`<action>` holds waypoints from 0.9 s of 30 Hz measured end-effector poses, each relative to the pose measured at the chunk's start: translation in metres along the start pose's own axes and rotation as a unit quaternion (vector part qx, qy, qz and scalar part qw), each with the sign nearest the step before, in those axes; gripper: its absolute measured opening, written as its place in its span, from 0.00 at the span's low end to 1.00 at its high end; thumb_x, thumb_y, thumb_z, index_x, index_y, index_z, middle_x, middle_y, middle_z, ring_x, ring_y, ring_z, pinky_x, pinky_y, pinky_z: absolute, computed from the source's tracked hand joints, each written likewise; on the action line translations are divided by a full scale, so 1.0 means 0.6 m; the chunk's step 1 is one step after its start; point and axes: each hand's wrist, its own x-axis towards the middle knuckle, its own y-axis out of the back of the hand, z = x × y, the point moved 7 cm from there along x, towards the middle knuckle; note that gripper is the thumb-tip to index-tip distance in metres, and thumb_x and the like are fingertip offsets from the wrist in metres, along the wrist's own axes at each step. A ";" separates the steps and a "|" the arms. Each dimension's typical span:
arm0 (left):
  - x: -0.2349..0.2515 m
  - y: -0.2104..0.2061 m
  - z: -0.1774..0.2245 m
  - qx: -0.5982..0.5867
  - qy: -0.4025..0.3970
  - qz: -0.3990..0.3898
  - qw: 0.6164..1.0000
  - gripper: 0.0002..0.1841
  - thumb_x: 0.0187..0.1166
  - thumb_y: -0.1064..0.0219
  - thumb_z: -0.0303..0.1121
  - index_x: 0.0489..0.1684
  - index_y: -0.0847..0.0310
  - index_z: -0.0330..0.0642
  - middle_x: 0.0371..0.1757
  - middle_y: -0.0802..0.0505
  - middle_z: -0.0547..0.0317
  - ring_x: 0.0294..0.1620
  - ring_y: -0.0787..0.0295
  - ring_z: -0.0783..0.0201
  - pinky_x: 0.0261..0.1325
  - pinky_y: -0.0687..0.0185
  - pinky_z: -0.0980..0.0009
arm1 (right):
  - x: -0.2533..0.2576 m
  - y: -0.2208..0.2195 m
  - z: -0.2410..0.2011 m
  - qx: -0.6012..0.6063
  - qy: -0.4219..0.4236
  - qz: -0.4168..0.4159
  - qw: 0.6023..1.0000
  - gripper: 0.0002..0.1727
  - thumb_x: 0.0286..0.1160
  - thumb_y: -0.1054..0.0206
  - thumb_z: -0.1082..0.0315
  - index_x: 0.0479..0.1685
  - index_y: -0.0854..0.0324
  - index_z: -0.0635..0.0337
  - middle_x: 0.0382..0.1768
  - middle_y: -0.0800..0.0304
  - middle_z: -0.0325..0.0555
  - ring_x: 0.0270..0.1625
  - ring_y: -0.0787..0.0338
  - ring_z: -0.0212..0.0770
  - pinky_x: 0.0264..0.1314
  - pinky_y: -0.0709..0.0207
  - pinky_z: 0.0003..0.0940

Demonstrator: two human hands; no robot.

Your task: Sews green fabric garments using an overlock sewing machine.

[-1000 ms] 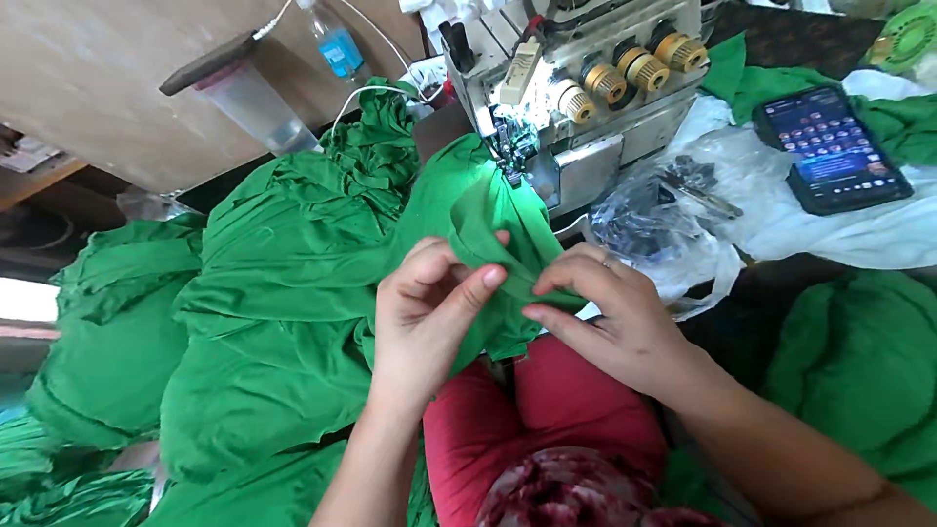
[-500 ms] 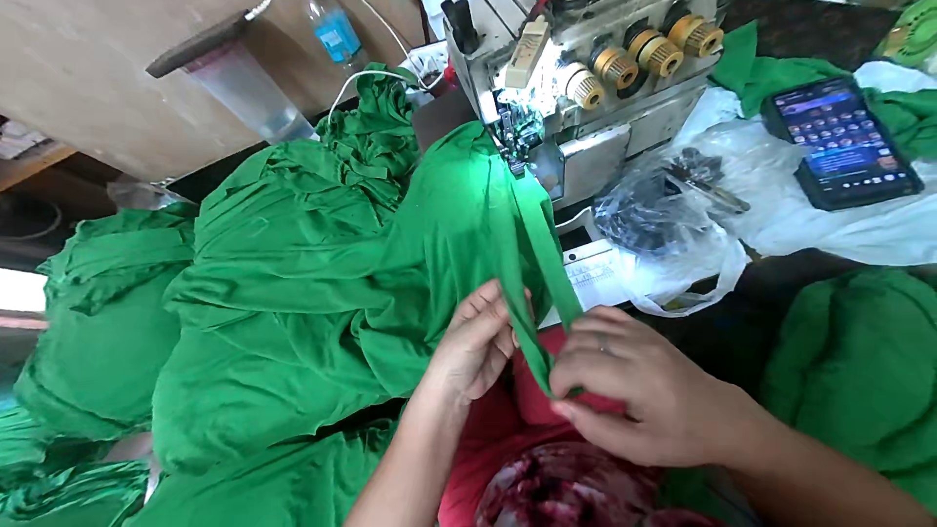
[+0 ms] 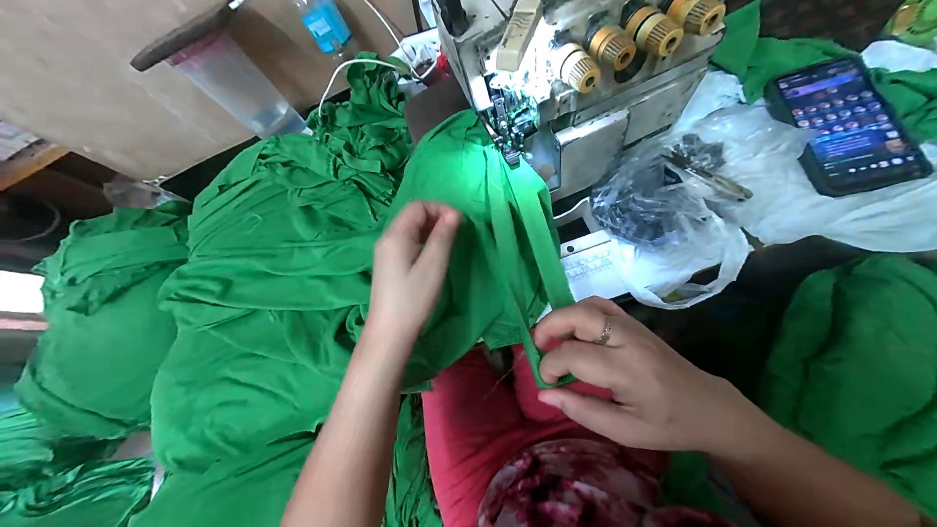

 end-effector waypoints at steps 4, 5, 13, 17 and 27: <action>0.070 -0.013 0.034 0.114 -0.015 0.004 0.993 0.23 0.77 0.28 0.50 0.55 0.13 0.37 0.49 0.08 0.47 0.47 0.10 0.51 0.48 0.16 0.49 | 0.007 -0.007 -0.004 -0.027 0.012 0.001 1.000 0.12 0.90 0.44 0.58 0.42 0.17 0.51 0.47 0.13 0.40 0.53 0.17 0.32 0.63 0.32 0.30; 0.087 -0.026 0.036 0.136 -0.001 -0.027 0.990 0.23 0.76 0.26 0.49 0.55 0.13 0.37 0.48 0.07 0.47 0.47 0.09 0.48 0.50 0.16 0.45 | 0.007 -0.005 -0.005 -0.037 0.014 0.003 0.999 0.13 0.90 0.44 0.58 0.43 0.17 0.51 0.46 0.11 0.40 0.53 0.15 0.32 0.63 0.31 0.31; 0.182 0.134 0.033 0.295 -0.044 0.034 0.954 0.18 0.88 0.40 0.38 0.58 0.16 0.28 0.55 0.10 0.28 0.59 0.14 0.28 0.60 0.28 0.26 | -0.005 0.010 0.009 -0.034 -0.006 0.022 0.999 0.14 0.91 0.45 0.57 0.43 0.19 0.54 0.37 0.09 0.39 0.46 0.12 0.31 0.65 0.29 0.31; 0.124 0.150 0.028 0.289 -0.048 0.065 0.954 0.26 0.75 0.32 0.22 0.73 0.29 0.19 0.73 0.24 0.14 0.73 0.30 0.16 0.69 0.36 0.22 | 0.001 0.009 0.007 -0.016 0.003 0.037 0.999 0.12 0.91 0.44 0.57 0.43 0.22 0.53 0.42 0.10 0.40 0.53 0.13 0.30 0.65 0.30 0.28; -0.059 -0.071 0.002 -0.328 0.180 -0.201 0.905 0.09 0.83 0.38 0.27 0.35 0.13 0.45 0.27 0.08 0.72 0.28 0.12 0.81 0.36 0.16 0.84 | 0.020 -0.006 0.007 -0.007 0.006 0.057 0.998 0.11 0.89 0.40 0.59 0.47 0.16 0.54 0.41 0.08 0.39 0.48 0.13 0.29 0.63 0.28 0.26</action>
